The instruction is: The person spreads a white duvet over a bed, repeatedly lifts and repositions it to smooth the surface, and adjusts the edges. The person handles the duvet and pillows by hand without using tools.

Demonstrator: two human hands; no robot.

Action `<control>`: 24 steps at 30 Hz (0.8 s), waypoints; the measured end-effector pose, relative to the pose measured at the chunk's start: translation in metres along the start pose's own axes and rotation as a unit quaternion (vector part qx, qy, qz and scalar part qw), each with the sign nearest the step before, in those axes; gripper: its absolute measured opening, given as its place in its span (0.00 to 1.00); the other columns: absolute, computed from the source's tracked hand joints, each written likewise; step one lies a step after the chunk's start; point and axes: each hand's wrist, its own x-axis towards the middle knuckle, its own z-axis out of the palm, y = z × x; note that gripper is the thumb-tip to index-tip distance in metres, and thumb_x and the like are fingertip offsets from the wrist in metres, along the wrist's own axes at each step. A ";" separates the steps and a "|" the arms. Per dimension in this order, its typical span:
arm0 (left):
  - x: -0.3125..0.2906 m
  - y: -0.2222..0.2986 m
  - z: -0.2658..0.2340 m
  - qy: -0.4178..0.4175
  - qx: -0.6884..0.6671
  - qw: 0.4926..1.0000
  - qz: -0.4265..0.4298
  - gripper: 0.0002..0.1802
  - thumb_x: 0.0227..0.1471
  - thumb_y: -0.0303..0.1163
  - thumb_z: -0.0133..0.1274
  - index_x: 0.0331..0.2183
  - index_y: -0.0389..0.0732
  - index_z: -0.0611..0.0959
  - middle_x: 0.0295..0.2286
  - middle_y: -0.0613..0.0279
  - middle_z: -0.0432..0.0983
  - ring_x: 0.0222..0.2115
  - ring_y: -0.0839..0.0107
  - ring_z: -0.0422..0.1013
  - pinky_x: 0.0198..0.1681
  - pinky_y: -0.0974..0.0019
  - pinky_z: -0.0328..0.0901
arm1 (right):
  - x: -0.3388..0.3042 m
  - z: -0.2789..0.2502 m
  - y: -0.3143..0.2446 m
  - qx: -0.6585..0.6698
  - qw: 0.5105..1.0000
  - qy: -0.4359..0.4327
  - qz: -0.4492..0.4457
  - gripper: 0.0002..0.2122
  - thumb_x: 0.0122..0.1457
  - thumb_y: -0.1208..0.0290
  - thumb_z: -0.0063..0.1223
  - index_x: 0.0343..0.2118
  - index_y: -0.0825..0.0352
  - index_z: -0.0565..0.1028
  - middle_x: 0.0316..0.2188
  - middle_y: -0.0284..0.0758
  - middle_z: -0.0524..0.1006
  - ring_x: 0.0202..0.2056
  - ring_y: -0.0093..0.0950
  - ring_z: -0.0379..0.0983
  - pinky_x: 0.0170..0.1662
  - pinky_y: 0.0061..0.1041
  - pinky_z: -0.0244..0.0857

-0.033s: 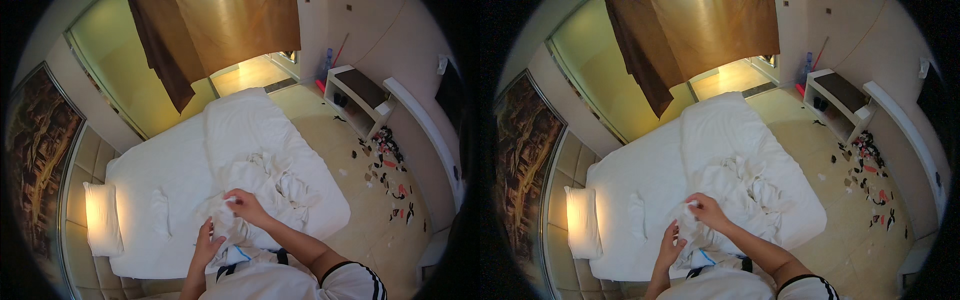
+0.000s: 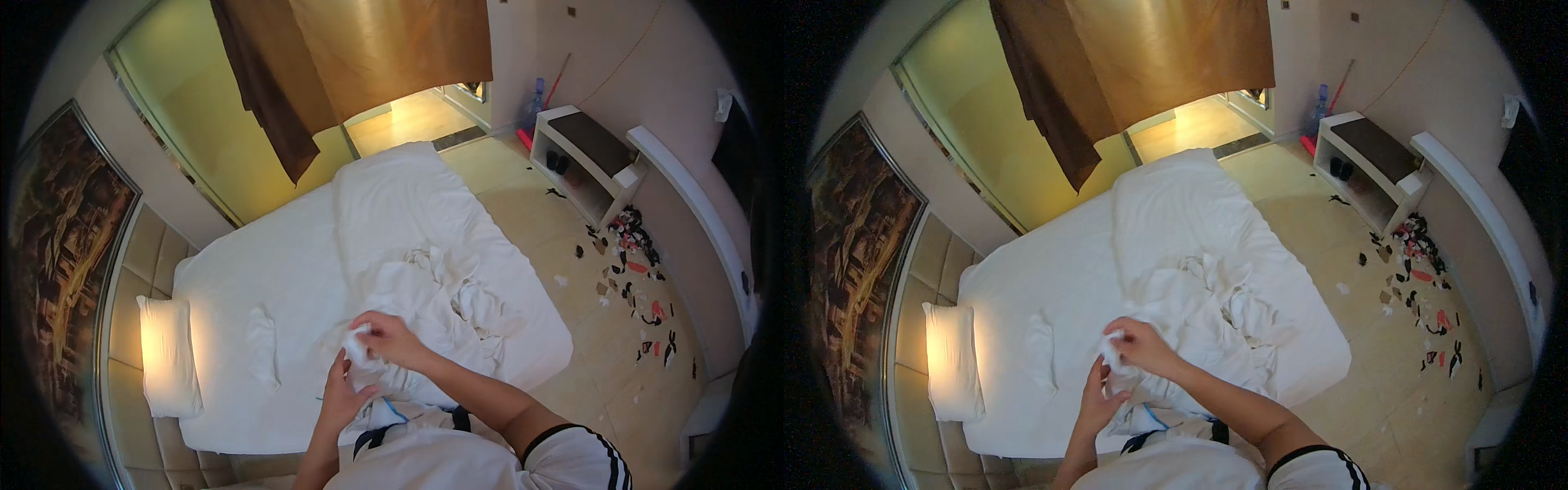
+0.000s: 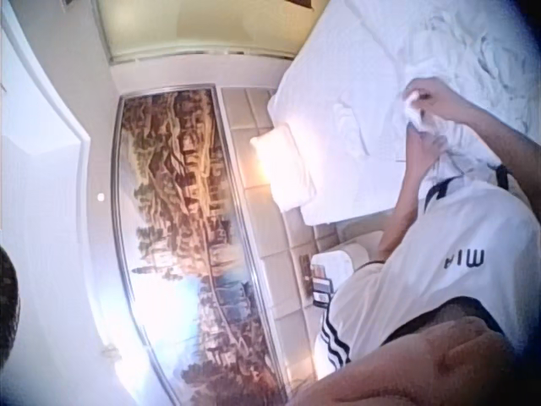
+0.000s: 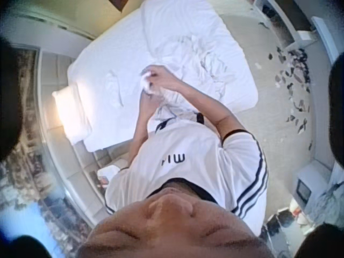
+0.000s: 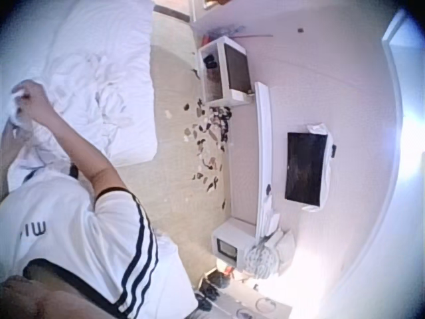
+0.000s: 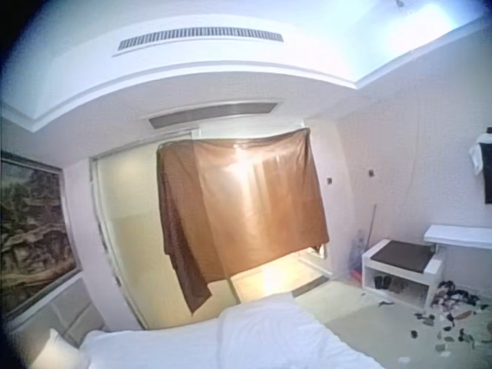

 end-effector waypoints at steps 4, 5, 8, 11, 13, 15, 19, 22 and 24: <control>0.007 -0.005 -0.004 0.039 -0.054 0.985 -0.159 0.16 0.49 0.28 0.52 0.41 0.31 0.74 0.36 0.50 0.75 0.35 0.69 0.70 0.39 0.67 0.65 | 0.010 0.025 0.018 0.110 0.993 -0.029 -0.036 0.16 0.55 0.75 0.50 0.47 0.63 0.66 0.27 0.33 0.74 0.28 0.21 0.71 0.31 0.19 0.65; 0.004 -0.011 -0.011 0.081 -0.110 0.979 -0.152 0.15 0.50 0.28 0.52 0.40 0.31 0.75 0.36 0.51 0.75 0.35 0.71 0.70 0.39 0.68 0.64 | 0.009 0.016 0.035 -0.048 0.994 0.093 -0.020 0.20 0.53 0.74 0.51 0.50 0.64 0.63 0.30 0.36 0.74 0.32 0.25 0.71 0.34 0.22 0.65; -0.022 -0.032 -0.039 0.213 -0.253 0.930 -0.162 0.12 0.52 0.28 0.50 0.38 0.31 0.76 0.36 0.56 0.75 0.36 0.74 0.68 0.39 0.70 0.63 | -0.018 -0.036 0.112 -0.499 0.808 0.312 -0.020 0.31 0.46 0.67 0.57 0.55 0.66 0.58 0.41 0.46 0.70 0.46 0.39 0.66 0.46 0.35 0.62; -0.045 -0.044 -0.078 0.309 -0.345 0.867 -0.186 0.13 0.53 0.29 0.50 0.40 0.34 0.75 0.36 0.60 0.75 0.36 0.73 0.69 0.41 0.71 0.63 | -0.070 -0.084 0.209 -0.550 0.760 0.238 0.249 0.35 0.44 0.55 0.54 0.55 0.65 0.59 0.39 0.48 0.70 0.44 0.44 0.65 0.46 0.41 0.61; -0.055 -0.045 -0.098 0.363 -0.349 0.838 -0.208 0.15 0.53 0.33 0.51 0.41 0.34 0.74 0.36 0.60 0.74 0.36 0.71 0.70 0.41 0.68 0.65 | -0.093 -0.111 0.259 -0.552 0.780 0.133 0.263 0.24 0.45 0.57 0.54 0.44 0.67 0.68 0.31 0.44 0.73 0.37 0.39 0.70 0.39 0.40 0.63; -0.062 -0.045 -0.116 0.388 -0.356 0.832 -0.174 0.15 0.54 0.34 0.51 0.41 0.35 0.73 0.37 0.59 0.74 0.36 0.71 0.70 0.41 0.67 0.65 | -0.105 -0.131 0.276 -0.433 0.851 0.104 0.278 0.14 0.47 0.63 0.56 0.33 0.68 0.73 0.25 0.39 0.74 0.32 0.33 0.71 0.34 0.35 0.64; -0.075 -0.050 -0.139 0.472 -0.333 0.792 -0.198 0.16 0.54 0.36 0.51 0.40 0.35 0.73 0.37 0.58 0.74 0.36 0.70 0.70 0.40 0.66 0.66 | -0.079 -0.155 0.195 -0.089 0.891 0.364 0.256 0.07 0.50 0.73 0.56 0.26 0.72 0.73 0.23 0.33 0.73 0.28 0.22 0.67 0.29 0.23 0.61; -0.083 -0.062 -0.139 0.453 -0.326 0.806 -0.197 0.16 0.54 0.36 0.51 0.41 0.36 0.73 0.36 0.58 0.74 0.36 0.70 0.70 0.40 0.66 0.66 | -0.050 -0.167 0.078 -0.028 0.908 0.417 0.039 0.04 0.53 0.73 0.54 0.26 0.68 0.73 0.19 0.28 0.72 0.21 0.17 0.63 0.25 0.21 0.58; -0.085 -0.073 -0.132 0.424 -0.343 0.815 -0.195 0.16 0.53 0.35 0.52 0.41 0.36 0.73 0.36 0.58 0.73 0.36 0.70 0.70 0.40 0.66 0.67 | -0.044 -0.168 0.019 0.046 0.908 0.411 -0.065 0.03 0.54 0.74 0.54 0.26 0.67 0.74 0.21 0.26 0.73 0.22 0.14 0.65 0.25 0.18 0.59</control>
